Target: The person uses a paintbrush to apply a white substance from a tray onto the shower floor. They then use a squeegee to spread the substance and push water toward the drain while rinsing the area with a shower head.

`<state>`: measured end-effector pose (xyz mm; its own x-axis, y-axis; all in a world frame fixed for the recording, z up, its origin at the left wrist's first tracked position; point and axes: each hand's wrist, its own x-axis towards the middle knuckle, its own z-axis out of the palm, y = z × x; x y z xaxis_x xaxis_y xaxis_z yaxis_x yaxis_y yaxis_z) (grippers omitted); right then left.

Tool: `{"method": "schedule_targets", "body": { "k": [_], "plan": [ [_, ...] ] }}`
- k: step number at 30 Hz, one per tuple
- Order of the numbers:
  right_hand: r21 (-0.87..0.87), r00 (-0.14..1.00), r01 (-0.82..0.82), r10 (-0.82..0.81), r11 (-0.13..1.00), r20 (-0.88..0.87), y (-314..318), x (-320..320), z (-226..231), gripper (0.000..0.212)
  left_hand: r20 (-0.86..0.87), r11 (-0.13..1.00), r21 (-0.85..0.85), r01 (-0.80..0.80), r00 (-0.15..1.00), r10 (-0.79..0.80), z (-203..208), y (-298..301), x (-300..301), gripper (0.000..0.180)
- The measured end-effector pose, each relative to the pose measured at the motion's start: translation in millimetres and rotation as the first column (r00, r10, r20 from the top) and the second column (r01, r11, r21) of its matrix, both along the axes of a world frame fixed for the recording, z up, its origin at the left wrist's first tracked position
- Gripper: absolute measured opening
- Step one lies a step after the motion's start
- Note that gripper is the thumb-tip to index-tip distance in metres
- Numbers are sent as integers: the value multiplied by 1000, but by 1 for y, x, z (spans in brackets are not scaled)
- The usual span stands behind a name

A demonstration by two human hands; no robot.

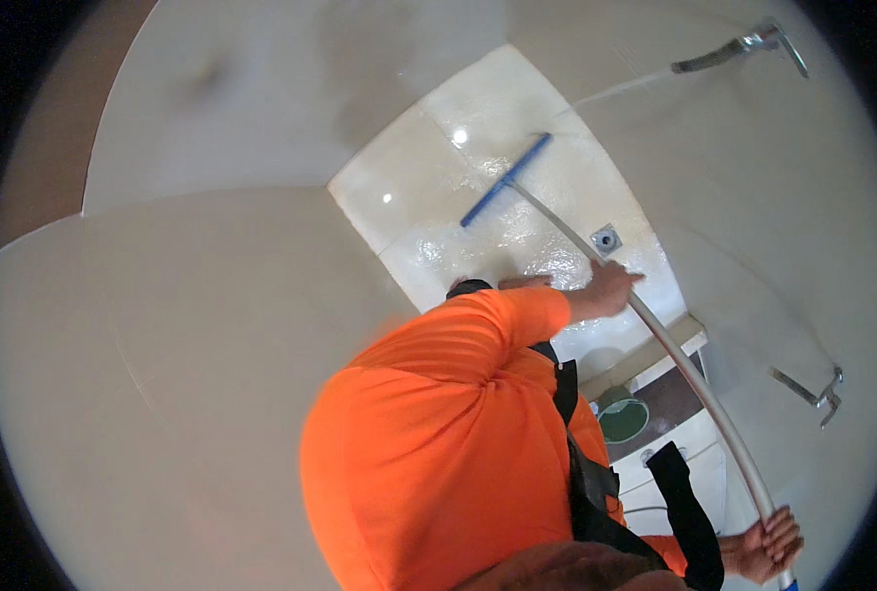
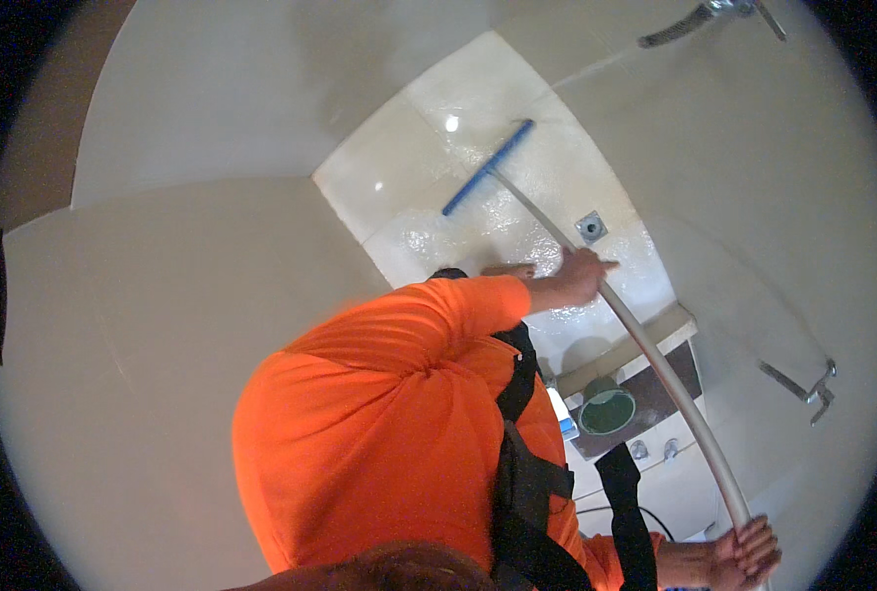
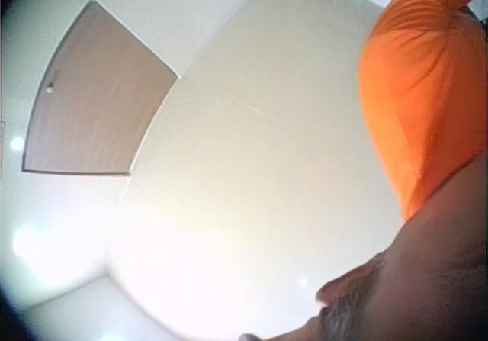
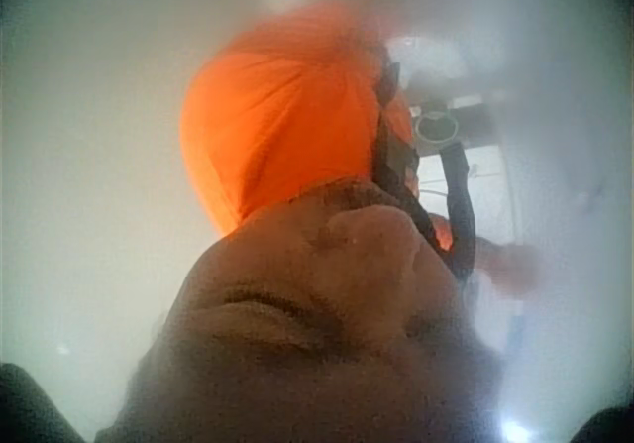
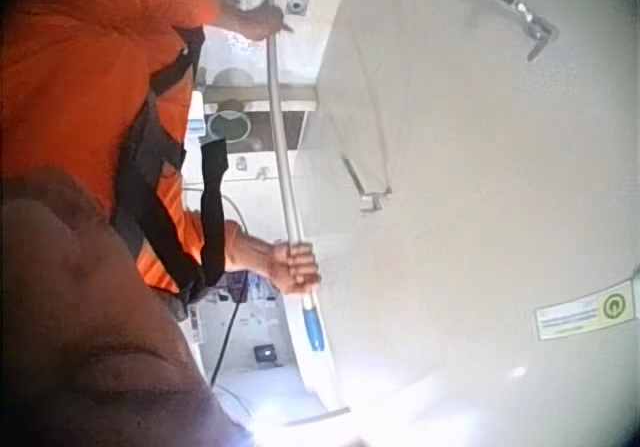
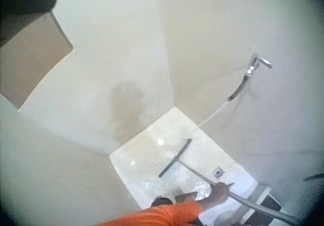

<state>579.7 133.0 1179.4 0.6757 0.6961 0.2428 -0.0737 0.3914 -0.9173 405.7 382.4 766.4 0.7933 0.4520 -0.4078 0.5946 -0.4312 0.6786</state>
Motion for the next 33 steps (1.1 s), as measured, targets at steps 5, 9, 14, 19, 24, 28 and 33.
{"method": "schedule_targets", "body": {
  "k": [5, 9, 14, 19, 24, 28, 33],
  "plan": [
    [206, 982, 175, -187, 963, 36, -73, -3, 39, 36, 72, 943, -83, 321, 946, -316, 48, -50, 57, 54],
    [82, 965, 249, -255, 965, 68, -92, -4, 26, 34, 76, 923, 8, 384, 921, -383, 24, -47, 57, 58],
    [-23, 959, 267, -268, 963, -89, -18, -33, -105, 31, -1, 939, 279, 202, 978, -210, -80, 75, -23, 45],
    [-24, 943, 169, -169, 985, -285, 90, -87, -202, 32, -190, 933, 355, 62, 982, 7, -140, 192, -97, 40],
    [-112, 952, 214, -233, 970, -200, 149, -103, -196, 33, -119, 900, 430, 75, 993, -26, -159, 231, -86, 43],
    [-102, 788, 492, -492, 865, -370, 134, -87, -162, 37, -107, 884, 331, 330, 944, -312, -153, 207, -38, 45],
    [-126, 803, 565, -579, 815, -144, 59, -59, -77, 39, -88, 873, 196, 447, 895, -438, -101, 109, 27, 50]
  ]
}}
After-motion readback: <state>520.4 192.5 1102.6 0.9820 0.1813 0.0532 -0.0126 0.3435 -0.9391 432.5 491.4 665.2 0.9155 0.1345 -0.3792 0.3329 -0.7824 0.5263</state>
